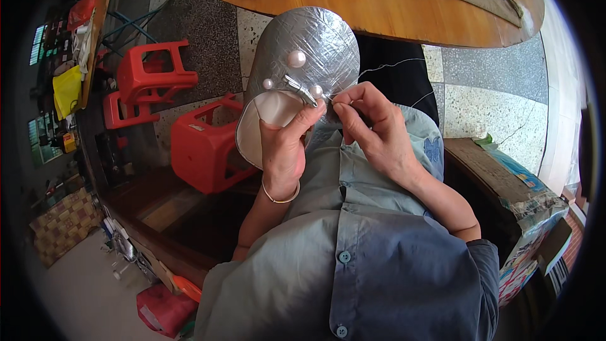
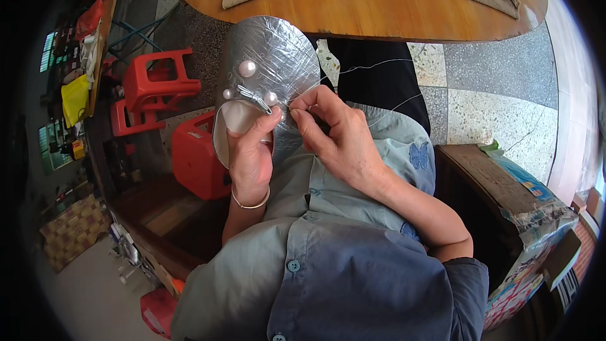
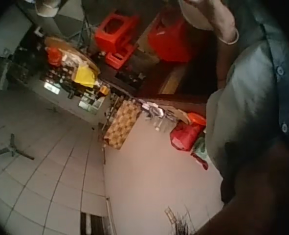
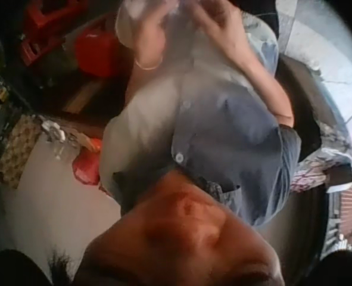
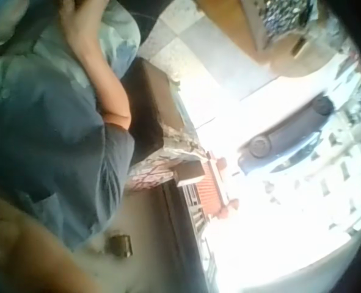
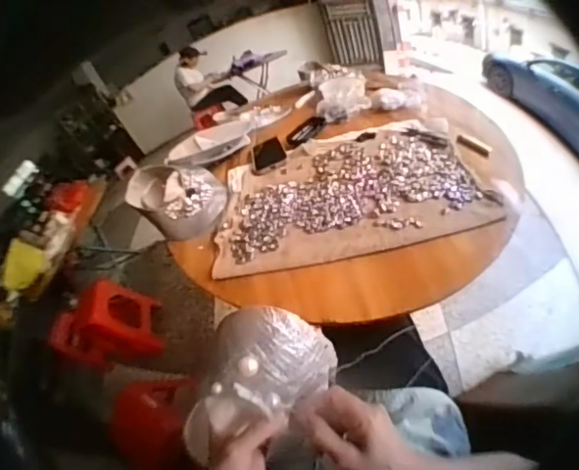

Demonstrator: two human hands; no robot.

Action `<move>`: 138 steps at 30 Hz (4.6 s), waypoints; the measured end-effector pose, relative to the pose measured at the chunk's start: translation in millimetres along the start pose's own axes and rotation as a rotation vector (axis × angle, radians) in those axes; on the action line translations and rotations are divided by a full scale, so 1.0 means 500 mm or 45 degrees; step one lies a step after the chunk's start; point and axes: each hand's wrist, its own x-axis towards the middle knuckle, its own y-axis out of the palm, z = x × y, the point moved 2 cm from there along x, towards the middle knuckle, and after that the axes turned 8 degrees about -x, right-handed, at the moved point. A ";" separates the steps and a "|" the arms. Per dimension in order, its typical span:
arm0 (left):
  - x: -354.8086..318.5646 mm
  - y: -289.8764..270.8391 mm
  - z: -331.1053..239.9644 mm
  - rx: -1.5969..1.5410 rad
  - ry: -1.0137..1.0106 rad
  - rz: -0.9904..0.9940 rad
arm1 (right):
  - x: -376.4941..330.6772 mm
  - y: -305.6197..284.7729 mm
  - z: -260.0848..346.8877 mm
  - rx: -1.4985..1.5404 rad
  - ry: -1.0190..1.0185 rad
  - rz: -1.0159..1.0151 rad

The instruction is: Manually applying decorative beads and rhinestones to shoe components at a workbench.

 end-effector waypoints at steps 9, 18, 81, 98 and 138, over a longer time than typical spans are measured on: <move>-0.016 0.000 0.017 0.335 0.393 0.090 | -0.001 0.000 0.000 0.163 0.114 0.005; -0.007 0.011 0.020 0.154 0.242 0.041 | 0.006 -0.007 0.012 0.175 0.100 0.065; -0.010 0.023 0.012 0.038 0.182 -0.015 | -0.007 -0.009 0.006 0.213 0.086 0.010; 0.015 0.002 0.039 -0.230 -0.052 0.110 | -0.016 0.004 0.026 -0.299 -0.132 -0.009; 0.042 0.011 -0.007 -0.639 -0.081 0.568 | 0.042 -0.056 0.058 0.223 -0.014 0.316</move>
